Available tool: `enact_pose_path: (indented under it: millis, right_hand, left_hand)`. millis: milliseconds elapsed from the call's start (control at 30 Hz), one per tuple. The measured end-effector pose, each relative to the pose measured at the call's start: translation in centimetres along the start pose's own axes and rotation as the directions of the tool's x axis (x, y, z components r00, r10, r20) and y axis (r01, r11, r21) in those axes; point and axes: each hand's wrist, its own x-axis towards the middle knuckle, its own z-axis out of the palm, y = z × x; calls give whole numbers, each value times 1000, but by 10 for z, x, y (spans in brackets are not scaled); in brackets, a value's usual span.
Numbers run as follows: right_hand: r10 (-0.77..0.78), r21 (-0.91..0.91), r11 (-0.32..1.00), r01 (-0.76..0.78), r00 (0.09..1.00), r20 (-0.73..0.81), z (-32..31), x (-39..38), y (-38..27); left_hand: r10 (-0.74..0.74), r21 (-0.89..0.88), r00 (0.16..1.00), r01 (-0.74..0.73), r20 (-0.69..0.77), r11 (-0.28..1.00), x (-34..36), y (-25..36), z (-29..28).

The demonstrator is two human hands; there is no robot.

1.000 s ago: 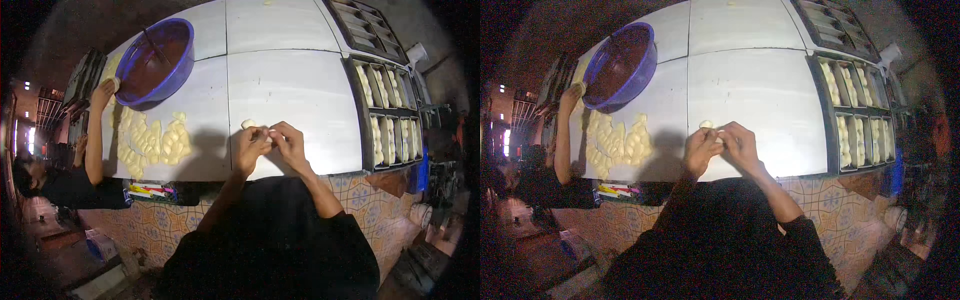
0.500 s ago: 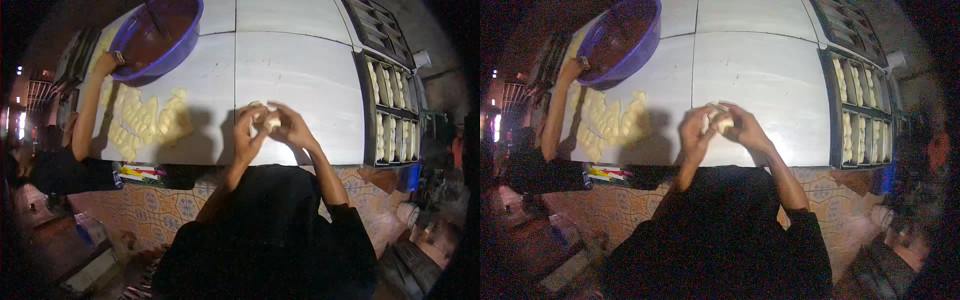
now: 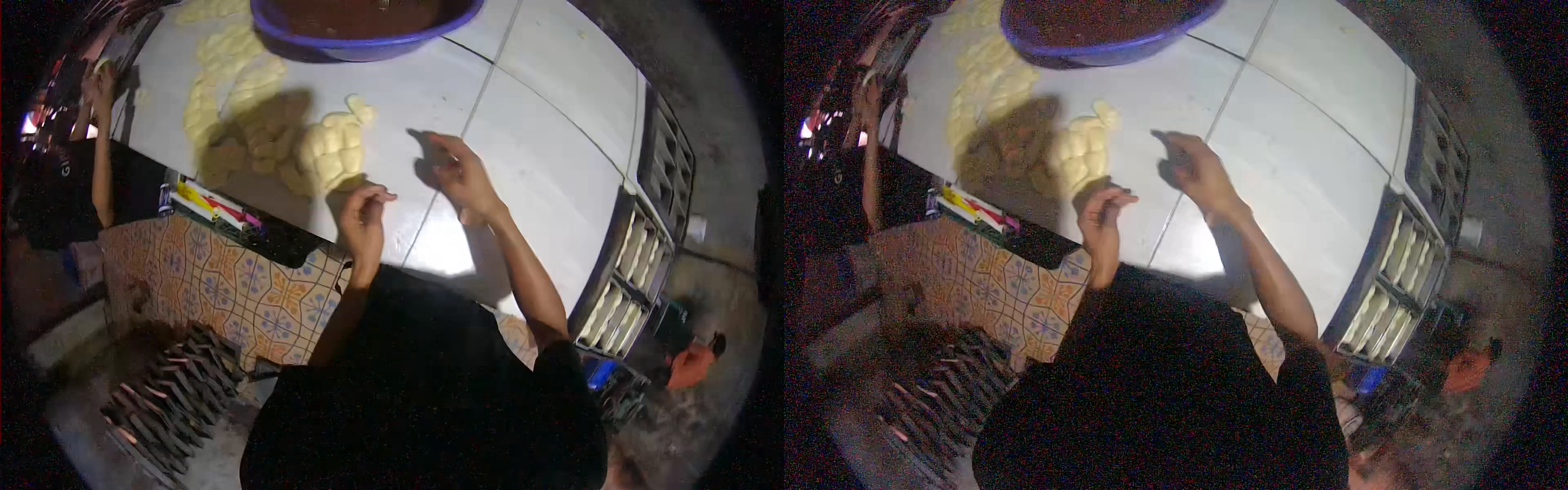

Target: The person picks up pieces of dough, shapes them by hand, and places them into baking pans on a table.

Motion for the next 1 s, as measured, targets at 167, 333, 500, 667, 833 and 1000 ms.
enact_pose_path:
  millis: [167,333,500,667,833,1000]
  right_hand:
    - [-427,-239,865,440,898,108,53,115,-9]
    - [-435,-382,811,443,893,113,85,132,-3]
    - [-11,242,970,30,997,-78,60,32,16]
    - [195,532,842,-84,968,-156,3,-52,-18]
    - [228,411,910,-61,900,-371,1,-83,-35]
    - [-63,182,970,160,892,-448,-6,-80,-15]
  left_hand:
    - [4,132,996,-16,88,991,3,19,-5]
    - [-11,133,997,1,74,991,10,24,-15]
    - [-25,72,999,23,21,997,12,21,1]
    - [-42,119,947,4,318,993,-2,33,40]
    - [-71,96,935,40,346,995,-24,37,75]
    - [-64,196,947,1,314,981,-29,38,84]
